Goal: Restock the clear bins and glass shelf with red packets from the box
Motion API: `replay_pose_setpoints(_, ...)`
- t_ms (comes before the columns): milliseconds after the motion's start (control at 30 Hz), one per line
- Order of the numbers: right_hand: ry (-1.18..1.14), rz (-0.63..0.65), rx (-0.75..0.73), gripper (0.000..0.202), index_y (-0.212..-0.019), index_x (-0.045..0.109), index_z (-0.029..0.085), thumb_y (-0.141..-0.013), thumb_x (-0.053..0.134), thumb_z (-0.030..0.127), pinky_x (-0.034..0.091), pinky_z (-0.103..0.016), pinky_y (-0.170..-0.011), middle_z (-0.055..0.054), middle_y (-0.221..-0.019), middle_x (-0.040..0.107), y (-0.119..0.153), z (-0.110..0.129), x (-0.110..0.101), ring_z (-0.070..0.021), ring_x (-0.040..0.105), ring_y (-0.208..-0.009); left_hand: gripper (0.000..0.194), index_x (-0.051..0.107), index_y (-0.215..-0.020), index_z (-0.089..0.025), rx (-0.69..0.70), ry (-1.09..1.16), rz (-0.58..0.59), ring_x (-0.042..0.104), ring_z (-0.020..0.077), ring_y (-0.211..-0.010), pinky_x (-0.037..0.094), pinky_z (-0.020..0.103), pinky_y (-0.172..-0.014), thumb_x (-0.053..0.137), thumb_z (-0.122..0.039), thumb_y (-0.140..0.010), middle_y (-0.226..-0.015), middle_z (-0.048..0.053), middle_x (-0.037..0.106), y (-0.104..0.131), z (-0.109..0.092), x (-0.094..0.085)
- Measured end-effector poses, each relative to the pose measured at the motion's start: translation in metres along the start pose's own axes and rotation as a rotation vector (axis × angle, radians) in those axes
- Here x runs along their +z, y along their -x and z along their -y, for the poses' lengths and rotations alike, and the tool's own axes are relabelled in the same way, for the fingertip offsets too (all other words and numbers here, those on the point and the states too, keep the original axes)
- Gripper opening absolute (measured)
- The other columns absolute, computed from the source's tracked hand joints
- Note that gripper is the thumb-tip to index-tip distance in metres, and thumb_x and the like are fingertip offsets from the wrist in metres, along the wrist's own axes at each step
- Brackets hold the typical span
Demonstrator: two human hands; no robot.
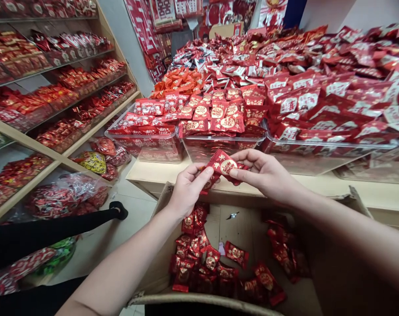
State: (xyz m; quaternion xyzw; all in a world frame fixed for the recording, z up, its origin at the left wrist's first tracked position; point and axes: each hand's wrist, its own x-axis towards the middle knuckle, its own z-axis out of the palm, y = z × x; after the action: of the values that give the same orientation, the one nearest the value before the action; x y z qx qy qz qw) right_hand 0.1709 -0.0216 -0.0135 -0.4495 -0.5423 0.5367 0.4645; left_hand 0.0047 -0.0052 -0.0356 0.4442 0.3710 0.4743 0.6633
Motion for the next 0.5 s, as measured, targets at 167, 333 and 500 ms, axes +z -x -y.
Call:
replay_pose_setpoints(167,0.011,-0.004,0.035,0.026,-0.088,0.053,0.014,-0.068,0.064,0.027,0.047,-0.029,-0.064,-0.004,-0.082,0.061,0.000,0.000,0.003,-0.0123,0.056,-0.066,0.024,0.055,-0.096,-0.017,-0.056,0.177,0.042,0.059,0.0119,-0.068,0.048,0.024,-0.061,0.056,-0.021,-0.073,-0.083,0.003,0.064,0.001,-0.005,0.000)
replay_pose_setpoints(333,-0.074,0.041,0.088,0.026,-0.084,0.052,0.015,-0.066,0.066,0.026,0.047,-0.028,-0.066,-0.002,-0.080,0.061,0.002,-0.004,0.009,-0.0119,0.058,-0.068,0.023,0.059,-0.094,-0.018,-0.032,0.062,0.033,0.057,0.0112,-0.067,0.046,0.024,-0.061,0.059,-0.024,-0.072,-0.084,0.002,0.064,0.002,-0.002,0.000)
replay_pose_setpoints(500,-0.104,0.031,0.107,0.018,-0.072,0.052,0.016,-0.067,0.066,0.027,0.045,-0.025,-0.065,0.002,-0.069,0.060,0.002,-0.004,0.012,-0.0096,0.055,-0.063,0.014,0.062,-0.077,-0.014,-0.072,0.005,0.013,0.055,0.0099,-0.060,0.045,0.024,-0.061,0.060,-0.027,-0.072,-0.068,0.000,0.062,0.002,-0.001,-0.004)
